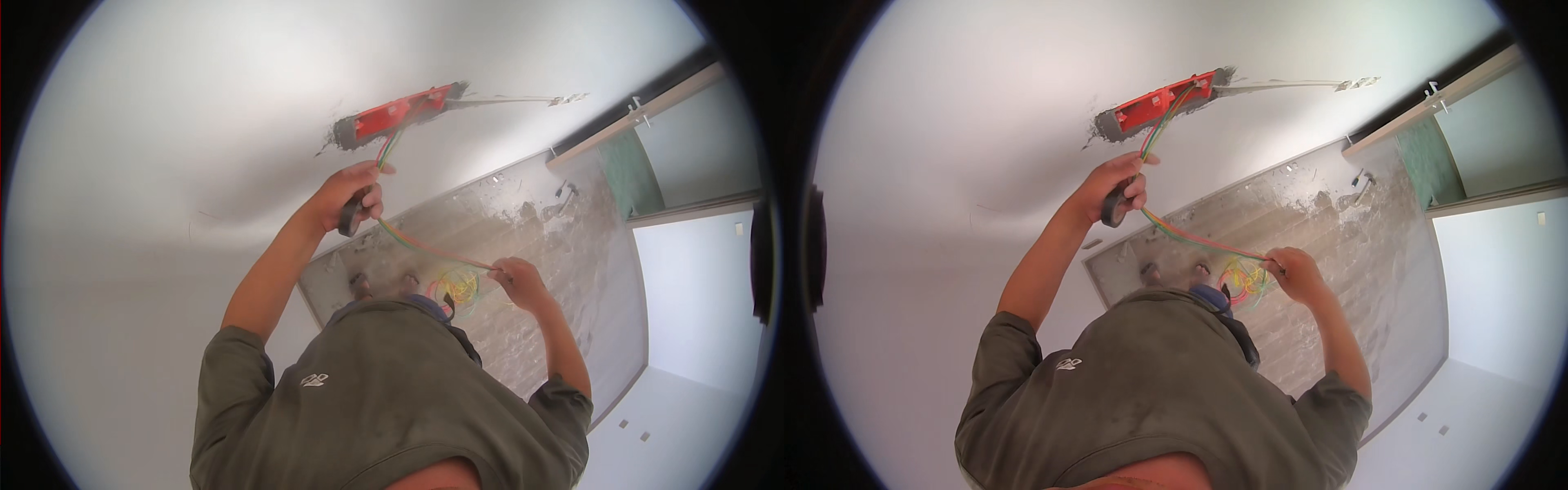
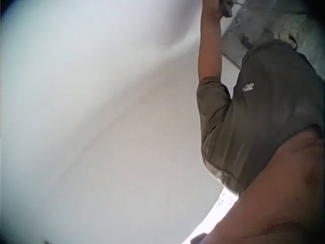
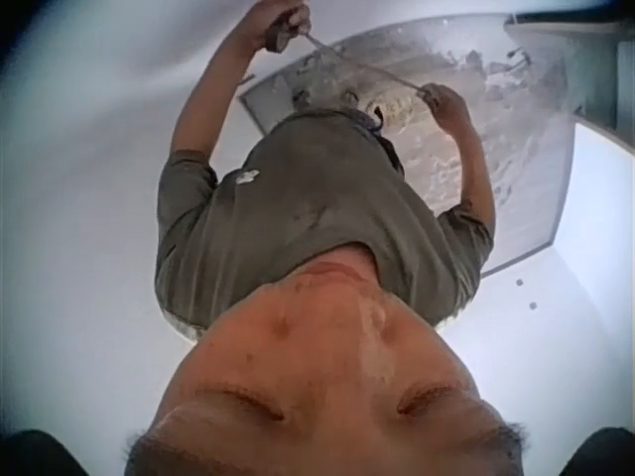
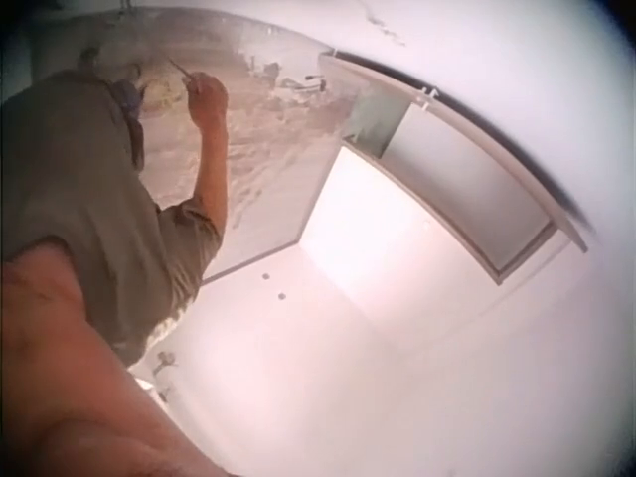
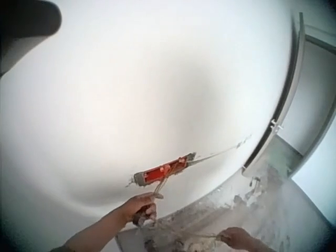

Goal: Installing and securing electrical wiring into a wall-mounted outlet box.

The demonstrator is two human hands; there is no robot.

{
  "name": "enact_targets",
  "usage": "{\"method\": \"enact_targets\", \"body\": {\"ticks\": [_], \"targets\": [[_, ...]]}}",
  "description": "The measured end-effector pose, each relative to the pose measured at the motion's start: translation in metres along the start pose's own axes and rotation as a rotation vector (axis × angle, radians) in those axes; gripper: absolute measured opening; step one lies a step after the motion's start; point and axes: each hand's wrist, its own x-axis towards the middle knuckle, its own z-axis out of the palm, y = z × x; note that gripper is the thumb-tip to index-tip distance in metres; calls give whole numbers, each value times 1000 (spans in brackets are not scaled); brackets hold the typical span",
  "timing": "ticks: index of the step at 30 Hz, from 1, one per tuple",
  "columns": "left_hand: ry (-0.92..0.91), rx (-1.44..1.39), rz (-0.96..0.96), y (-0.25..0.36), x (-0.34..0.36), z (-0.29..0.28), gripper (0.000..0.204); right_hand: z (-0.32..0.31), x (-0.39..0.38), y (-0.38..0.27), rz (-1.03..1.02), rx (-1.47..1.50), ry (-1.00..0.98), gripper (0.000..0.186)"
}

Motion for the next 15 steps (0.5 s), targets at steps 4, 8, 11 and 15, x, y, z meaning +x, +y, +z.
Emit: {"method": "enact_targets", "body": {"ticks": [4, 8, 11, 15], "targets": [[49, -83, 62, 21, 11, 21, 33, -23, -10, 27, 7, -67, -34, 17], [61, -257, 152, 17, 41, 38, 35, -43, -29, 57, 190, 63, -192, 22], [95, -207, 92, 12, 61, 56, 28, -56, -37, 75, 220, 154, -215, 21], [121, -73, 36, 10, 68, 62, 19, -73, -25, 68, 34, 129, -274, 16]]}}
